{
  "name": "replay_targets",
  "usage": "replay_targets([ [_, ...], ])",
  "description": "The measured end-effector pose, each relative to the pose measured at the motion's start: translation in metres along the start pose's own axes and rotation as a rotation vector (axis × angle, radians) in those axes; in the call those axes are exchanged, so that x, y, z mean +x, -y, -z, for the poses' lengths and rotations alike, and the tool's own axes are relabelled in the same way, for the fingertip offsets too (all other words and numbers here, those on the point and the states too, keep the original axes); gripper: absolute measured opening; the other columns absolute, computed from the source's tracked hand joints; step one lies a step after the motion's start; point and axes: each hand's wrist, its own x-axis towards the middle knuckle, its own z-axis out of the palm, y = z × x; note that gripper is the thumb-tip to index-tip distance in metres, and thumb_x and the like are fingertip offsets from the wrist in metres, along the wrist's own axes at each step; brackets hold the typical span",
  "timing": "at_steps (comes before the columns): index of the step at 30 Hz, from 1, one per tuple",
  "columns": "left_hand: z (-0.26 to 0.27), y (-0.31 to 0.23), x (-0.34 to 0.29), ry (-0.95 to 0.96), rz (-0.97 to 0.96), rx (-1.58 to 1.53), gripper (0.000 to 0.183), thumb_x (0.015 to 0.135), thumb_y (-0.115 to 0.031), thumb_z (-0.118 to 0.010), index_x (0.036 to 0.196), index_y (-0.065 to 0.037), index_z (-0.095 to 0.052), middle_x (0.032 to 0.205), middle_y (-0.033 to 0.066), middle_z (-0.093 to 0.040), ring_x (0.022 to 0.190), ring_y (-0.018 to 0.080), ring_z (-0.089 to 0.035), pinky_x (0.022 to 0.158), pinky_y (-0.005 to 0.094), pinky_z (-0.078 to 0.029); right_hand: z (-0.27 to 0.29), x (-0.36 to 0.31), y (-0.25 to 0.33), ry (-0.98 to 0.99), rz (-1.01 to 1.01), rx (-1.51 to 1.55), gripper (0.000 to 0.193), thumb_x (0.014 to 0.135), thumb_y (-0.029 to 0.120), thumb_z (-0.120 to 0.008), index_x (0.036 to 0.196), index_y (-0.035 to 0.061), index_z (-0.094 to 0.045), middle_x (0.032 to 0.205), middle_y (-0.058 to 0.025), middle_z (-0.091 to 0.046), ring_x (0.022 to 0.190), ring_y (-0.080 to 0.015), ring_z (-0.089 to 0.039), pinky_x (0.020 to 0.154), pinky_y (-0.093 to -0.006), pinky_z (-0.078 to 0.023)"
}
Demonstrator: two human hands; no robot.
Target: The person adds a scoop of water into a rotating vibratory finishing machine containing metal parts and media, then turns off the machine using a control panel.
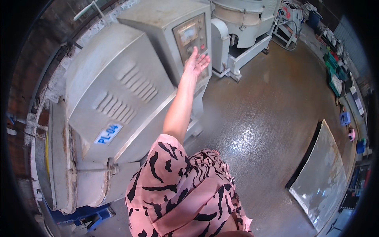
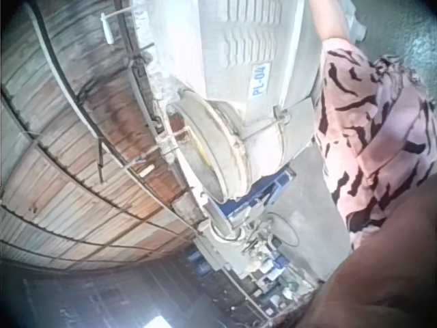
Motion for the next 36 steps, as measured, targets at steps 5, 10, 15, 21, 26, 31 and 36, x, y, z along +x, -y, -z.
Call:
replay_targets([
  [5,0.002,-0.001,0.036,-0.24,-0.217,-0.145,0.032,0.075,-0.028,-0.066,0.081,-0.002,-0.049,0.078,0.0086,-0.054,0.071,0.0211,-0.057,0.06,0.0322,-0.051,-0.1,-0.001,-0.018,0.086,-0.037,-0.08,0.033,0.078,0.028,-0.047,0.098,0.0014,-0.05,0.092,-0.0078,-0.053,0.09,-0.0238,-0.049,0.084,-0.0412,-0.035],
  [10,-0.001,0.013,0.032,-0.162,-0.282,-0.259,0.033,0.082,-0.038,-0.054,0.085,-0.005,-0.054,0.079,0.0013,-0.055,0.068,0.0119,-0.053,0.058,0.024,-0.044,-0.193,-0.016,-0.05,0.246,-0.096,-0.152,0.034,0.079,0.029,-0.047,0.098,0.0017,-0.05,0.093,-0.0075,-0.053,0.09,-0.023,-0.049,0.082,-0.0399,-0.036],
  [15,0.001,0.019,0.032,0.005,-0.285,-0.411,0.032,0.081,-0.037,-0.055,0.088,-0.005,-0.052,0.08,0.003,-0.054,0.067,0.0131,-0.052,0.057,0.024,-0.044,-0.302,-0.063,-0.108,0.508,-0.2,-0.239,0.035,0.079,0.031,-0.047,0.099,0.002,-0.05,0.093,-0.0072,-0.053,0.089,-0.0222,-0.049,0.081,-0.0386,-0.036],
  [21,-0.002,0.021,0.035,-0.216,-0.246,-0.496,0.03,0.074,-0.025,-0.067,0.077,-0.006,-0.044,0.077,0.0053,-0.052,0.066,0.0152,-0.054,0.054,0.0246,-0.046,-0.435,-0.186,-0.209,0.9,-0.375,-0.335,0.036,0.079,0.032,-0.047,0.099,0.0023,-0.05,0.094,-0.0069,-0.053,0.088,-0.0212,-0.049,0.08,-0.037,-0.037],
  [26,-0.003,0.025,0.032,-0.219,-0.295,-0.497,0.023,0.078,-0.025,-0.063,0.084,-0.007,-0.051,0.078,0.0021,-0.052,0.067,0.014,-0.053,0.055,0.0236,-0.046,-0.525,-0.328,-0.295,1.214,-0.528,-0.321,0.037,0.079,0.033,-0.047,0.099,0.0026,-0.05,0.095,-0.0066,-0.053,0.087,-0.0204,-0.049,0.079,-0.0357,-0.038],
  [31,-0.012,0.026,0.026,-0.211,-0.352,-0.48,0.027,0.085,-0.03,-0.05,0.086,-0.003,-0.05,0.078,0.0044,-0.053,0.074,0.0168,-0.053,0.063,0.0282,-0.046,-0.589,-0.461,-0.363,1.439,-0.651,-0.2,0.038,0.079,0.035,-0.047,0.1,0.0029,-0.05,0.095,-0.0063,-0.053,0.087,-0.0196,-0.049,0.078,-0.0344,-0.038],
  [36,-0.005,0.028,0.033,-0.098,-0.31,-0.533,0.033,0.086,-0.035,-0.047,0.09,-0.002,-0.049,0.085,0.0061,-0.054,0.074,0.0161,-0.053,0.064,0.0269,-0.045,-0.623,-0.533,-0.404,1.513,-0.716,-0.001,0.039,0.079,0.036,-0.047,0.1,0.0032,-0.05,0.096,-0.006,-0.053,0.086,-0.0188,-0.049,0.076,-0.0331,-0.039],
])
